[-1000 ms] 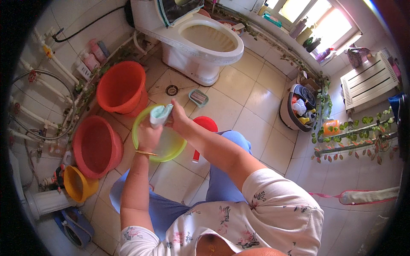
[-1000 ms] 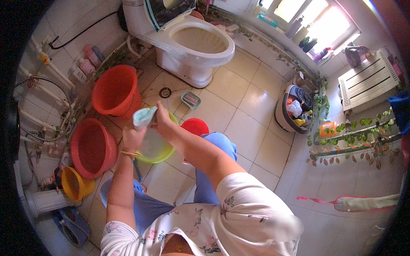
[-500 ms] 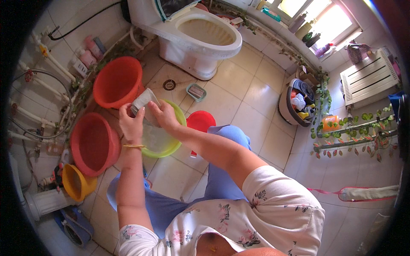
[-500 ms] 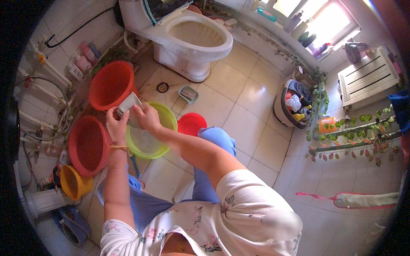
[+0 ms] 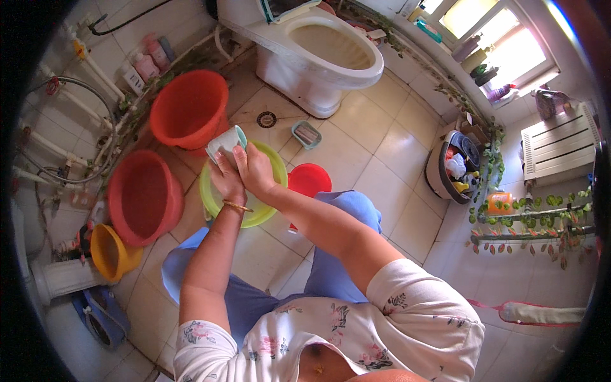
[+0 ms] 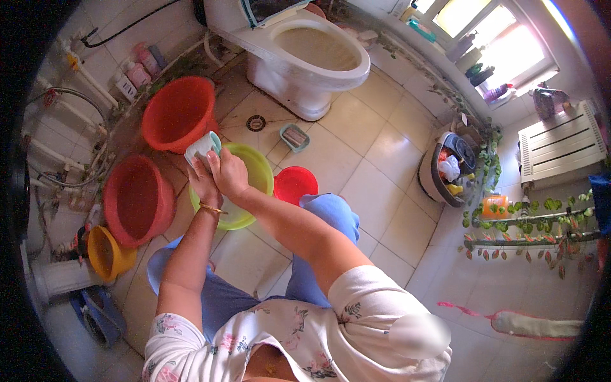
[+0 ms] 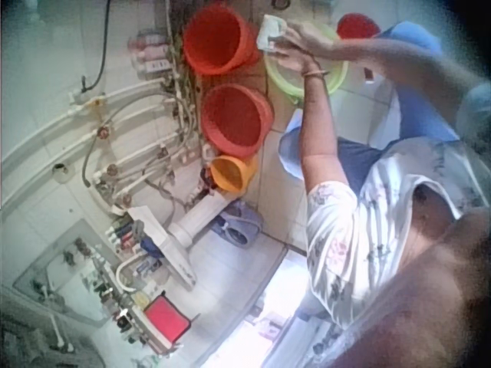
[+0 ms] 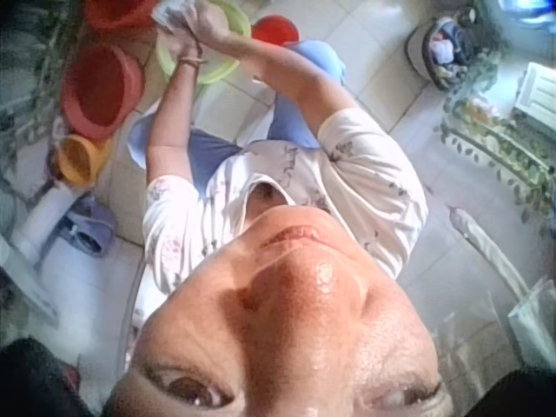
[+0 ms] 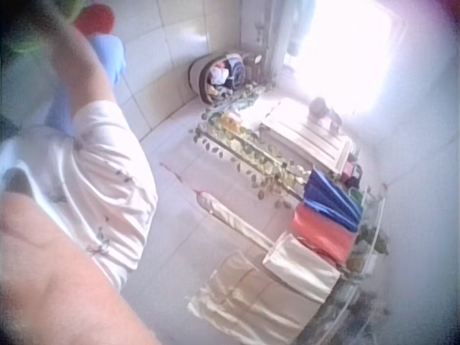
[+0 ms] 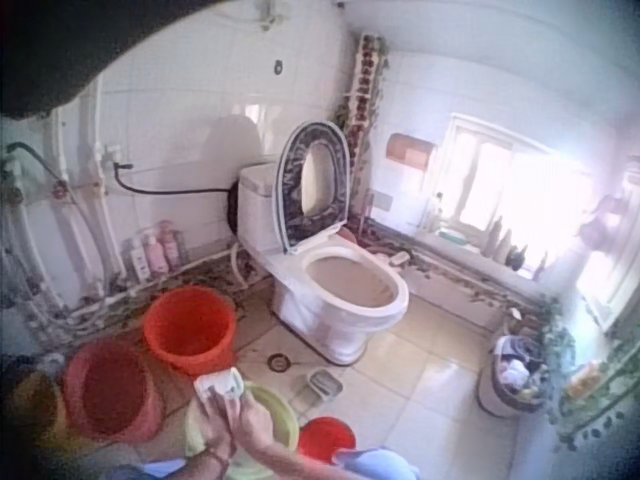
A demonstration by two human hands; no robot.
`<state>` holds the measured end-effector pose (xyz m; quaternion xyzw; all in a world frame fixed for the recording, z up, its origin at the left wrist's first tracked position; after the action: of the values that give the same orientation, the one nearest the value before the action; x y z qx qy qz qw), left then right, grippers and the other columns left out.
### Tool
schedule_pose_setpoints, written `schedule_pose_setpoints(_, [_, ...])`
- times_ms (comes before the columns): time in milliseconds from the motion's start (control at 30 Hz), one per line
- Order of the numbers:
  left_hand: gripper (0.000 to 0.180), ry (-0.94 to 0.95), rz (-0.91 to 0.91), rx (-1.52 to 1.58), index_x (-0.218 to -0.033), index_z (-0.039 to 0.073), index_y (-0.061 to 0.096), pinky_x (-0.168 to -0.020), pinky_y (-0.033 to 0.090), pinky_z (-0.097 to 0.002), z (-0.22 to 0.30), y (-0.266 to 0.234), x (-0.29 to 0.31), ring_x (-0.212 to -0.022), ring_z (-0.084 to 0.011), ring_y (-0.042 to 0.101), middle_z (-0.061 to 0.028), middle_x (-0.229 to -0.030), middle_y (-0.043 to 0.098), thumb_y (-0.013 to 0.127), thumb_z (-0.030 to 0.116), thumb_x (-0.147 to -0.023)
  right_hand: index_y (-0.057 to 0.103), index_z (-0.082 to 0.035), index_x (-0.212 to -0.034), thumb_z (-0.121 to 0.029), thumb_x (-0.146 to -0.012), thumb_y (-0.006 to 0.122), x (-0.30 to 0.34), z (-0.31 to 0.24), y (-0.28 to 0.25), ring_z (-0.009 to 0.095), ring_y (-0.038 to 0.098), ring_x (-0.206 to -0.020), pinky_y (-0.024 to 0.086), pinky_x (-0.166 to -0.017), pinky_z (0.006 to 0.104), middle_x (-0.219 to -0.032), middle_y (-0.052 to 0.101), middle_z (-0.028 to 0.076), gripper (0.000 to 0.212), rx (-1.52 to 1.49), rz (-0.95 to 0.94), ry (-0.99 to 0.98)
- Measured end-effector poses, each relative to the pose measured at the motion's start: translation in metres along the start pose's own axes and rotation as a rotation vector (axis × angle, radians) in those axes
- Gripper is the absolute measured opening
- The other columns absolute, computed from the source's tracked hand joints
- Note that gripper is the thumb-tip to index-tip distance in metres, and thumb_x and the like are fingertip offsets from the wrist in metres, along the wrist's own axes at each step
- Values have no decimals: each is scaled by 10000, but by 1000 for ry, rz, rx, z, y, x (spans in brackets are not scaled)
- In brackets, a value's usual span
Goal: The person scrubs a pair of light-colored slippers with a brush in a yellow basin of water, rinses them, and then carries them to a balcony to hang them on a clothesline to dry.
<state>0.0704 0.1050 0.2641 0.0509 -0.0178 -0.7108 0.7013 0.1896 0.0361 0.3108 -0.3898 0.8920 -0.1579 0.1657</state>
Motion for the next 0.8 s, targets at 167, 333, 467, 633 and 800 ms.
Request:
schedule_pose_setpoints(167, [501, -76, -92, 262, -1105, -26, 511, -763, 453, -315, -6, 13, -1, -865, -205, 564, -117, -1002, 582, 412, 428, -917, 503, 19, -758, -445, -899, 379, -4, -6, 0, 457, 541, -688, 416, -601, 509, -692, 558, 272, 500, 5, -18, -22])
schedule_pose_setpoints(333, [480, -210, -62, 316, -1089, -17, 522, -760, 453, -301, -5, 22, 8, -858, -193, 559, -103, -1001, 574, 420, 418, -914, 514, 30, -728, -448, -897, 380, -7, -5, -9, 466, 533, -687, 412, -600, 501, -689, 549, 283, 524, -117, 44, -66])
schedule_pose_setpoints(467, [427, -243, -85, 416, -1092, 14, 526, -777, 443, -305, -2, 23, 9, -854, -194, 552, -84, -1003, 567, 431, 388, -909, 532, 43, -744, -451, -896, 379, -7, -2, -5, 475, 531, -699, 415, -618, 498, -705, 549, 296, 539, -162, 18, -20])
schedule_pose_setpoints(633, [441, -69, -14, 81, -1066, -5, 534, -752, 451, -345, 13, -1, -4, -836, -228, 571, -107, -942, 593, 455, 396, -898, 562, 34, -894, -537, -878, 349, -9, 14, 19, 489, 542, -824, 434, -719, 504, -798, 557, 333, 609, 10, -206, 127])
schedule_pose_setpoints(800, [393, 441, -253, -752, -888, 33, 507, -572, 433, -475, 70, -4, -2, -679, -414, 561, -250, -738, 572, 494, 425, -854, 449, 6, -1183, -405, -897, 440, -34, -9, -37, 334, 510, -1025, 385, -889, 393, -1123, 518, 223, 501, -49, 62, -208])
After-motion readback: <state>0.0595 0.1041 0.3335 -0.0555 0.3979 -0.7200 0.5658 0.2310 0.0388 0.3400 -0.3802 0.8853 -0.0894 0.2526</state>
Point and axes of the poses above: each hand's wrist, its own x-axis away from the middle knuckle, its own y-axis out of the palm, z = x × y, the point moved 10 cm from there along -x, towards the middle knuckle
